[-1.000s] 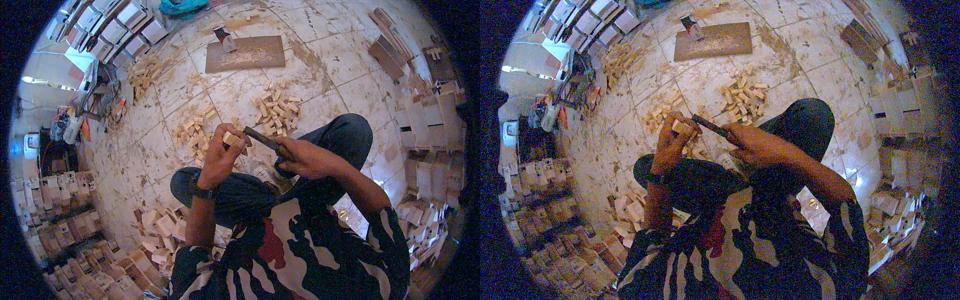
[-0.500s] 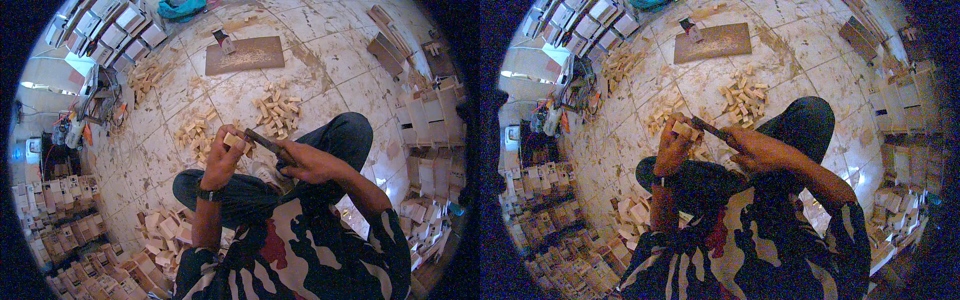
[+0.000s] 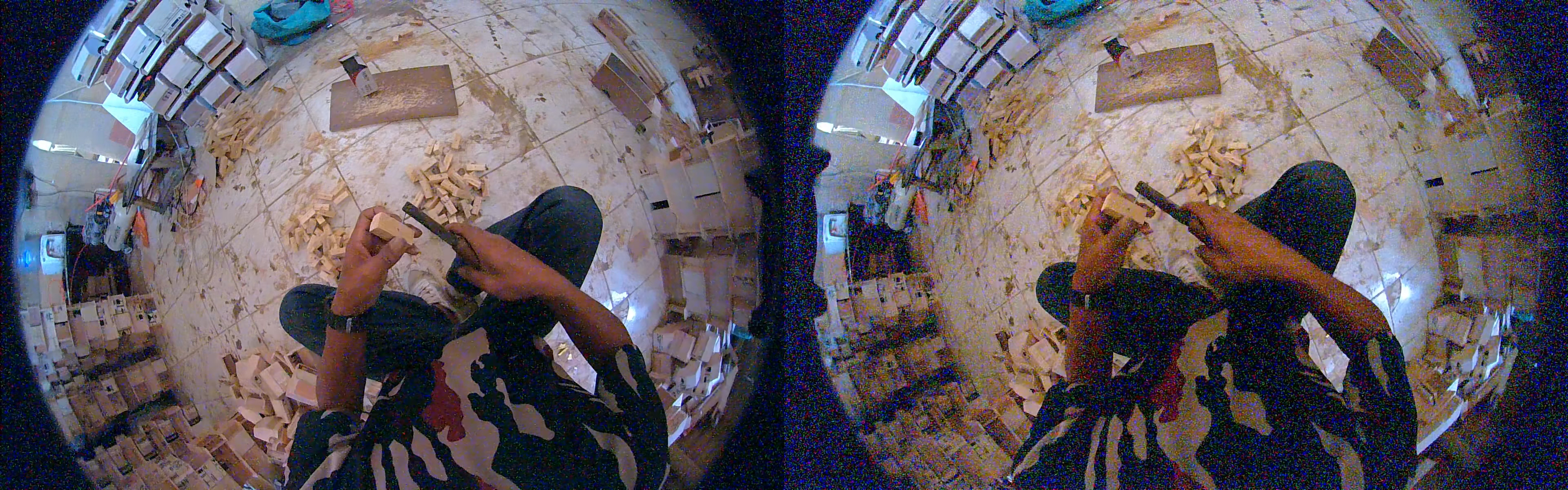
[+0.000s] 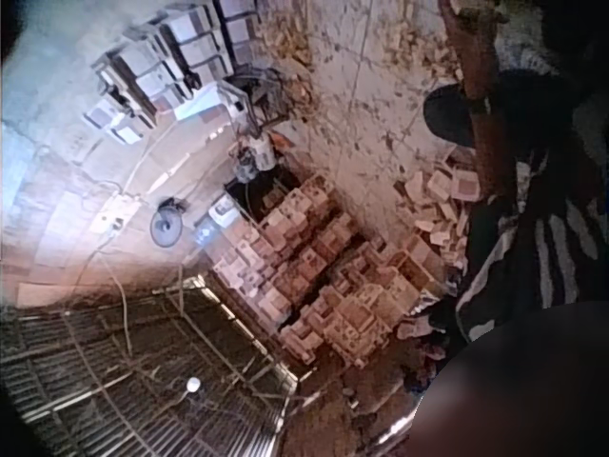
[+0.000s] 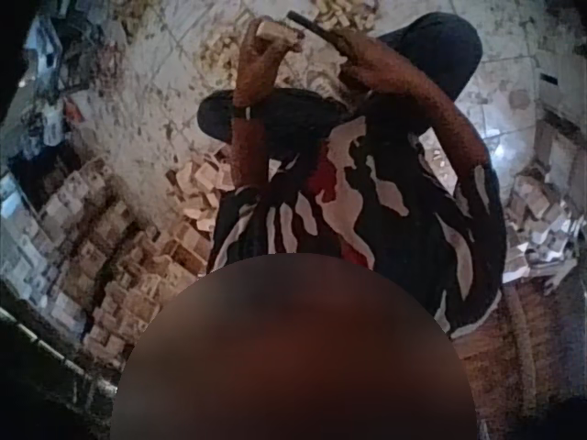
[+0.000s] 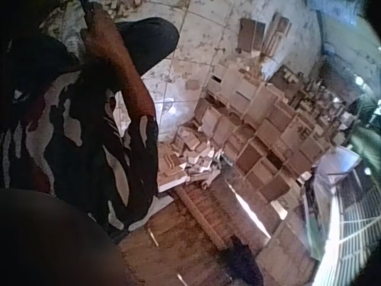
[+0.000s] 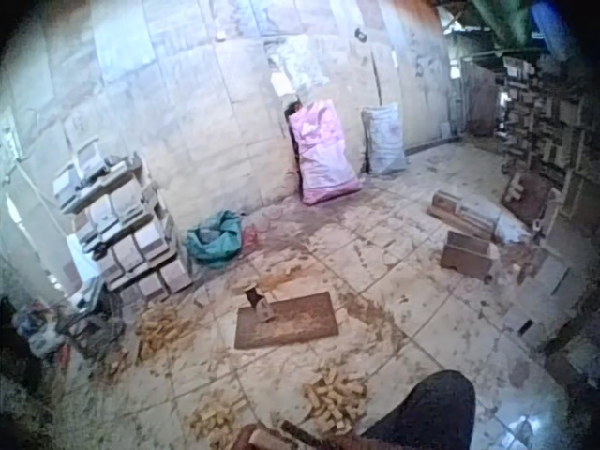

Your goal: The person sits on the floor and repeatedly picks up small wooden blocks, uses pliers to trim or deburr edges, and places the blocks back into a pile. The process is repeated for multiple blocks throughout the clip.

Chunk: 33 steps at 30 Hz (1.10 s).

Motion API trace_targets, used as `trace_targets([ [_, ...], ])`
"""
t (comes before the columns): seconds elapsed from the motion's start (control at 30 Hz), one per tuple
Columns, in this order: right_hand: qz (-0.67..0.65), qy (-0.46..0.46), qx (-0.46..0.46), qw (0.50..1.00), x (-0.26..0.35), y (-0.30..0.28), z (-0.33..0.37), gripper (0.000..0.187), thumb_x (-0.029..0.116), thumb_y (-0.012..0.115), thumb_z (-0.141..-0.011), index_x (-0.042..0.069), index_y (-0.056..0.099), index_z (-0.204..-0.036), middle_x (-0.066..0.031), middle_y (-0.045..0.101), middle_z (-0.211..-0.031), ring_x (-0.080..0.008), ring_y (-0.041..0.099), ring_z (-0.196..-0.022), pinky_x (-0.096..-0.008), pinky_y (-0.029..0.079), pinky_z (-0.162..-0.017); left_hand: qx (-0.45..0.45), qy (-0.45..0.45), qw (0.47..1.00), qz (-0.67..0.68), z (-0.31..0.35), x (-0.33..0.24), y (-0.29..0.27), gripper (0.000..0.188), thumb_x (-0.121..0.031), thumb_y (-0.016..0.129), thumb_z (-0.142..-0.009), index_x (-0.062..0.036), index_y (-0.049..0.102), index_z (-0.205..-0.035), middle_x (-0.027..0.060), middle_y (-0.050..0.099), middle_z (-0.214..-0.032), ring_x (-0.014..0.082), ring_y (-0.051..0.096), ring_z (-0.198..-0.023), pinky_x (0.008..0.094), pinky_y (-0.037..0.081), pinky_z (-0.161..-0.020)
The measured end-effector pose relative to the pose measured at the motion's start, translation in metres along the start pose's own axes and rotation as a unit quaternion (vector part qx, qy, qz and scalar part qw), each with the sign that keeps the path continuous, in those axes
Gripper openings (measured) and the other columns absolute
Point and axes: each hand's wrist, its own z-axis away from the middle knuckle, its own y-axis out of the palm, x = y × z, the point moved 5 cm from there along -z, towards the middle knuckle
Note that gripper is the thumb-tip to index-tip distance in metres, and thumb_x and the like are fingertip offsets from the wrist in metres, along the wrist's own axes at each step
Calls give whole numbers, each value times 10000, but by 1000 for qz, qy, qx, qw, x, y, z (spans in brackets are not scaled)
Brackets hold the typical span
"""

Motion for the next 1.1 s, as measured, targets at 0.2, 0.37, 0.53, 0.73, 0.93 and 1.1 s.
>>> trace_targets([
  [0.2, -175, 82, 74, 978, -13, -1, 7, 583, 139, 628, -808, 6, 350, -1302, -139, 567, -1081, -244, 534, -1018, -358, 421, -895, -13, -8, 998, 60, 0, 10, -6, 441, -143, 610, -866, -9, 378, -1217, 124, 564, -1048, 263, 590, -1007, 398, 506, -875],
  [0.37, -362, 73, 125, 921, -20, 10, 3, 548, 152, 639, -808, 12, 388, -1275, -71, 572, -1067, -163, 520, -984, -329, 446, -841, -4, -10, 976, 217, -4, 28, -8, 438, -158, 615, -866, -23, 394, -1219, 109, 560, -1072, 285, 595, -1010, 416, 500, -889],
  [0.53, -311, 79, 118, 940, -21, 9, 3, 500, 155, 631, -811, 12, 412, -1238, -67, 572, -1020, -148, 533, -922, -301, 466, -770, 7, -27, 977, 212, -2, 29, -8, 418, -147, 603, -872, -31, 403, -1221, 105, 561, -1089, 307, 597, -1011, 414, 512, -871],
  [0.73, -287, 121, 157, 937, -9, -4, 9, 481, 170, 589, -807, 45, 404, -1233, -53, 533, -1001, -163, 497, -916, -325, 447, -803, 9, 6, 999, 43, -3, 11, -8, 382, -103, 594, -870, -23, 438, -1210, 102, 567, -1085, 278, 601, -1006, 373, 537, -827],
  [0.93, -285, 96, 166, 939, -7, -4, 5, 509, 160, 586, -805, 45, 383, -1257, -46, 525, -981, -163, 485, -914, -323, 441, -804, 4, 11, 1000, -2, -6, 10, -5, 376, -96, 585, -875, -14, 454, -1218, 83, 562, -1073, 217, 596, -997, 359, 535, -831],
  [1.1, -306, 103, 174, 930, -12, -1, 6, 536, 166, 592, -810, 50, 368, -1282, -52, 527, -984, -175, 490, -921, -328, 438, -821, 11, 19, 1000, 7, -6, 10, -5, 373, -94, 578, -881, -6, 452, -1220, 81, 560, -1064, 211, 590, -999, 359, 532, -843],
])
